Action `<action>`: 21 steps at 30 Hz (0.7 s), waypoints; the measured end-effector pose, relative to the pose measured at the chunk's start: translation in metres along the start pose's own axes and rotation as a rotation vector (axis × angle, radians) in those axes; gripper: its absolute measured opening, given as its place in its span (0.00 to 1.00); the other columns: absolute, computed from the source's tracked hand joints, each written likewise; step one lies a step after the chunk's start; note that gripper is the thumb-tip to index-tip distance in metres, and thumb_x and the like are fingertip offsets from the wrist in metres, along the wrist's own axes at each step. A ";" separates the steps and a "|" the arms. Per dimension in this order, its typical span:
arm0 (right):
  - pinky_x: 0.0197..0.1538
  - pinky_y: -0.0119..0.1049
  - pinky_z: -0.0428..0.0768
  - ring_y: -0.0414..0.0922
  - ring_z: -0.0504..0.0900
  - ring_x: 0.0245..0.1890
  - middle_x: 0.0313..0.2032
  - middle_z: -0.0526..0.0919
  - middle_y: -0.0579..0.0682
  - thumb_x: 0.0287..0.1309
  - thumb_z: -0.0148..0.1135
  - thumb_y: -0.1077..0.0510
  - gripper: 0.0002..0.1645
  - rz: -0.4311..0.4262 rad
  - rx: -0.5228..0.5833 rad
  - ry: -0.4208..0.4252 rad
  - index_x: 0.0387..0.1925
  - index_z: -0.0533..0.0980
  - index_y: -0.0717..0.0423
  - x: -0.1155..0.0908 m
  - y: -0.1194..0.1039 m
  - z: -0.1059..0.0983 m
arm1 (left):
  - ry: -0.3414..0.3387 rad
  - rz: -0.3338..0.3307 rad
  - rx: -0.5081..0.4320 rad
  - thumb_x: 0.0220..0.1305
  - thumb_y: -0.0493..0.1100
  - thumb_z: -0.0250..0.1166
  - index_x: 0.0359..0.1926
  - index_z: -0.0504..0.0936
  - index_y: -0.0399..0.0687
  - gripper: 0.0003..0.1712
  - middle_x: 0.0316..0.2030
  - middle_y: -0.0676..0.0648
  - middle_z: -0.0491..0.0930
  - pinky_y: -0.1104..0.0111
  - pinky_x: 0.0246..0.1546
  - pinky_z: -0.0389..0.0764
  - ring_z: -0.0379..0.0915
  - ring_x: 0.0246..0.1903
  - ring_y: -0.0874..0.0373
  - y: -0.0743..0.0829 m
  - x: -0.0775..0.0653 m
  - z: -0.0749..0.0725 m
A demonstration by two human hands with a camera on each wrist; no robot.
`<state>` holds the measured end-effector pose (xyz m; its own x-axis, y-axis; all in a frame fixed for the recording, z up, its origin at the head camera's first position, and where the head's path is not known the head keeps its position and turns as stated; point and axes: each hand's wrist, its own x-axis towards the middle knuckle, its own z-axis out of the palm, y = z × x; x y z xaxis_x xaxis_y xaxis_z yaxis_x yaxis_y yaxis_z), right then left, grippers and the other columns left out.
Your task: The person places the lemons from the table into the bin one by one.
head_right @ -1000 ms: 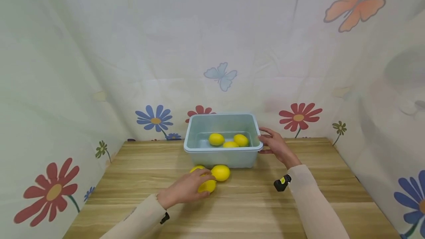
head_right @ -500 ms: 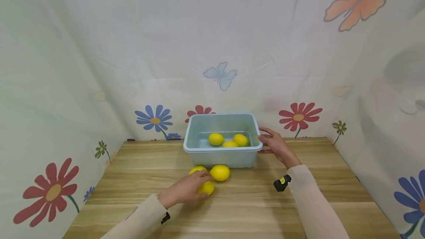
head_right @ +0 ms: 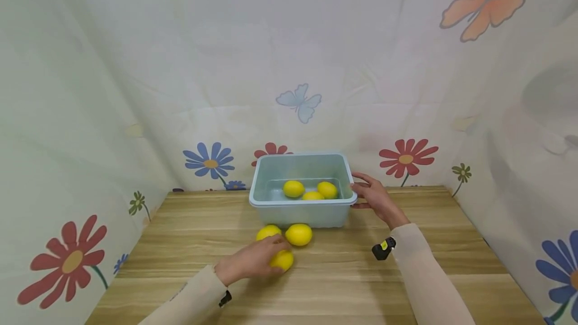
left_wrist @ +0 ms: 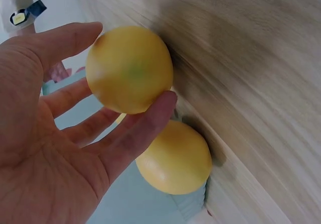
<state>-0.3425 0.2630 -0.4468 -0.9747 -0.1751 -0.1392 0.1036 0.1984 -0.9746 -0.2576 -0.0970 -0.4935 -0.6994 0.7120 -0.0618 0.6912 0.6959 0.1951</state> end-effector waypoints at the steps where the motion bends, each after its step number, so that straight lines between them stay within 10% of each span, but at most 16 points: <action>1: 0.59 0.59 0.76 0.67 0.69 0.65 0.73 0.60 0.64 0.72 0.51 0.49 0.39 0.000 -0.001 0.000 0.77 0.49 0.46 0.000 0.000 0.000 | -0.003 0.002 -0.005 0.60 0.52 0.69 0.61 0.77 0.54 0.28 0.58 0.52 0.74 0.68 0.59 0.77 0.73 0.53 0.62 0.001 0.001 0.000; 21: 0.55 0.54 0.81 0.68 0.69 0.65 0.73 0.59 0.65 0.71 0.52 0.48 0.40 -0.007 -0.010 0.006 0.77 0.49 0.47 -0.001 -0.001 0.001 | -0.132 -0.024 -0.052 0.57 0.47 0.70 0.62 0.75 0.61 0.30 0.62 0.54 0.73 0.65 0.60 0.76 0.72 0.54 0.64 0.006 -0.002 -0.004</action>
<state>-0.3417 0.2620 -0.4458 -0.9766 -0.1708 -0.1308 0.0943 0.2066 -0.9739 -0.2526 -0.0947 -0.4878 -0.6833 0.7039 -0.1943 0.6619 0.7094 0.2421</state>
